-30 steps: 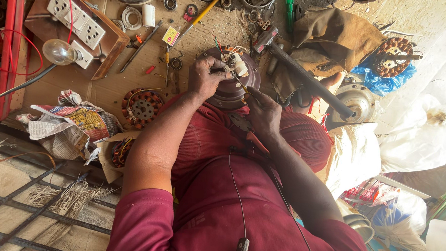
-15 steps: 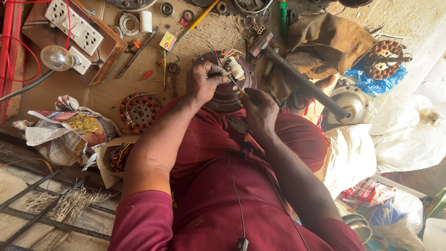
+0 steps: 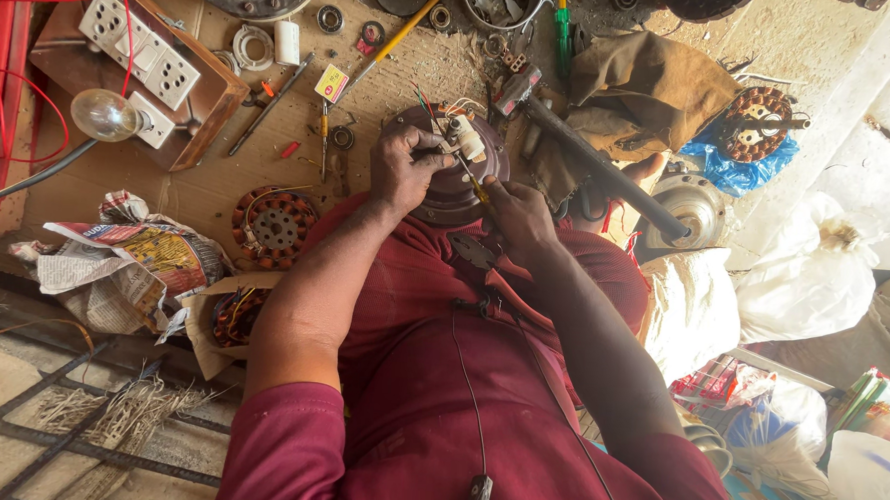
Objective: The person repairs an electric motor by hand, using a screwdriver and pliers to adjust and connect wires on the motor's central hub. They then handle a stator component, inspecting its copper windings.
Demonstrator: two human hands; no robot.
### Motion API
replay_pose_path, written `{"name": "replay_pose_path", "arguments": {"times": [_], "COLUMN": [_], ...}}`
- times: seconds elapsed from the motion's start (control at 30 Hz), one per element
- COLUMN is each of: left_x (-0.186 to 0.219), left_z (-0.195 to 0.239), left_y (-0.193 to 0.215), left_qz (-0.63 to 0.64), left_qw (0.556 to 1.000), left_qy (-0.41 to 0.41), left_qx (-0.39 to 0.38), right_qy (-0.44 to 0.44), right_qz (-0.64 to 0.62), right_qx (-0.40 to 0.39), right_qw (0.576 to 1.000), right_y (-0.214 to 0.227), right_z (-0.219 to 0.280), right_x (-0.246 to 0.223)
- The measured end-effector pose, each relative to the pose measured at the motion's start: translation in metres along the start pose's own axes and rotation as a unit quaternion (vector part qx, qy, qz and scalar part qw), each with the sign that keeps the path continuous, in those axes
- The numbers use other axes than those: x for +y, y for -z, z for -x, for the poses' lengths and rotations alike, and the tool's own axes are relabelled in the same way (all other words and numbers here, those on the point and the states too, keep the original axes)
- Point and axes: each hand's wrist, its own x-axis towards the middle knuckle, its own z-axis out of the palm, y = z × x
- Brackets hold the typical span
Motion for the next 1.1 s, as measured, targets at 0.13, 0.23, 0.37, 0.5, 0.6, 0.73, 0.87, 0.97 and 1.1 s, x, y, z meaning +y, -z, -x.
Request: {"name": "replay_pose_path", "arguments": {"times": [0.13, 0.23, 0.37, 0.5, 0.6, 0.73, 0.87, 0.97, 1.1], "left_x": [0.0, 0.001, 0.002, 0.002, 0.003, 0.004, 0.003, 0.004, 0.002], "left_z": [0.0, 0.001, 0.0, 0.0, 0.001, 0.0, 0.001, -0.001, 0.001], "left_y": [0.002, 0.001, 0.003, 0.003, 0.002, 0.004, 0.004, 0.004, 0.003], "left_qz": [-0.014, 0.009, -0.001, 0.003, 0.015, 0.002, 0.007, 0.014, 0.026], "left_qw": [1.0, 1.0, 1.0, 1.0, 1.0, 1.0, 1.0, 1.0, 0.999], "left_qy": [-0.026, -0.019, -0.013, 0.003, 0.021, 0.023, 0.009, 0.019, 0.043], "left_qx": [0.011, 0.0, 0.01, 0.003, -0.008, -0.009, -0.008, -0.013, -0.012], "right_qy": [0.244, 0.147, 0.096, 0.266, 0.041, 0.203, 0.138, 0.075, 0.368], "right_qz": [0.179, 0.08, 0.098, 0.174, 0.069, 0.139, 0.14, 0.098, 0.226], "right_qx": [0.074, 0.051, 0.019, 0.139, -0.02, 0.062, 0.081, 0.024, 0.161], "right_qw": [0.95, 0.985, 0.99, 0.938, 0.997, 0.967, 0.977, 0.992, 0.887], "right_y": [-0.001, 0.001, 0.001, 0.001, 0.006, 0.003, 0.0, -0.001, -0.005], "right_z": [0.0, 0.001, -0.001, -0.006, -0.008, 0.001, 0.009, 0.014, 0.013], "right_x": [0.004, 0.005, 0.003, 0.008, 0.008, 0.0, -0.011, -0.015, -0.013]}}
